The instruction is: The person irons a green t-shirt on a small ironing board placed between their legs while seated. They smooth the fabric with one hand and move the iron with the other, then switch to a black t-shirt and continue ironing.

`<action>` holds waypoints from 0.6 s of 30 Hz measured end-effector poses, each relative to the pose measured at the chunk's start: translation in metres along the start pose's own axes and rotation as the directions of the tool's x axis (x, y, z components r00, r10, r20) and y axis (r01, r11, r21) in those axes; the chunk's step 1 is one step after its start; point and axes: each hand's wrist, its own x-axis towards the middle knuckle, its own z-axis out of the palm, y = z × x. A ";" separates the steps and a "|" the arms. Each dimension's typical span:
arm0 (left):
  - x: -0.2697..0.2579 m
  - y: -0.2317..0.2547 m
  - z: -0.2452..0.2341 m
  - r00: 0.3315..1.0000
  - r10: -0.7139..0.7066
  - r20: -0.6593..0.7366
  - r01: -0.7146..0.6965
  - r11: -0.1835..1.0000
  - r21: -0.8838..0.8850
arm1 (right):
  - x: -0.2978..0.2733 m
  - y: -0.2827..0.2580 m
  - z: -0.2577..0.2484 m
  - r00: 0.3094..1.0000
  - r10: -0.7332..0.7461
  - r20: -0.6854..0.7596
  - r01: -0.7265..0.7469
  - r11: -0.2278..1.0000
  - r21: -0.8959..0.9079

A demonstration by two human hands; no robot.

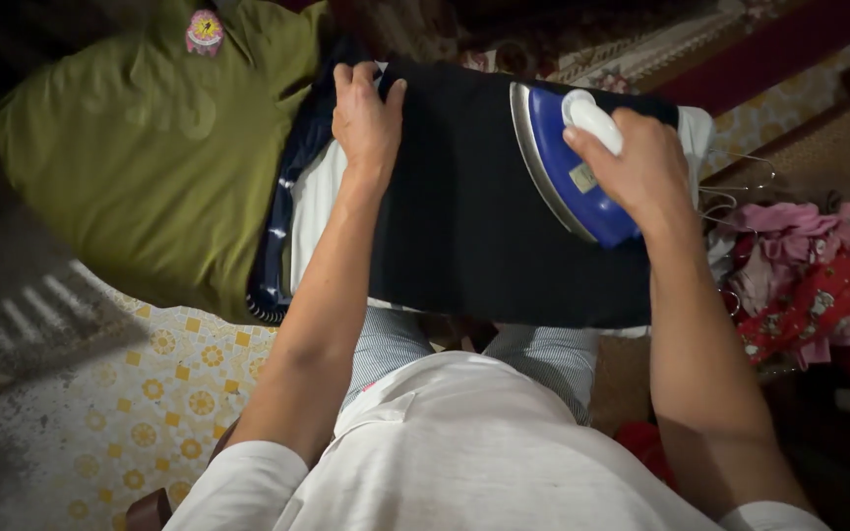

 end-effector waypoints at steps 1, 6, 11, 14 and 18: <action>0.005 0.001 0.004 0.999 -0.031 0.034 0.030 0.999 0.025 | -0.002 0.000 -0.002 0.999 0.049 0.023 -0.049 0.999 -0.014; 0.020 -0.017 0.022 0.999 0.047 0.025 -0.047 0.999 0.007 | -0.004 -0.001 -0.010 0.995 -0.031 0.094 0.029 0.999 0.023; 0.033 -0.034 0.004 0.997 -0.074 0.024 0.077 0.954 -0.288 | 0.007 -0.013 -0.011 0.990 -0.069 0.122 0.056 0.992 0.110; 0.035 -0.029 -0.004 0.973 -0.193 0.125 0.221 0.936 -0.273 | 0.027 -0.034 -0.002 0.979 -0.153 0.136 0.145 0.987 0.072; 0.034 -0.020 -0.013 0.983 -0.147 0.110 0.169 0.959 -0.229 | 0.062 -0.084 0.026 0.960 -0.233 0.153 0.232 0.972 0.025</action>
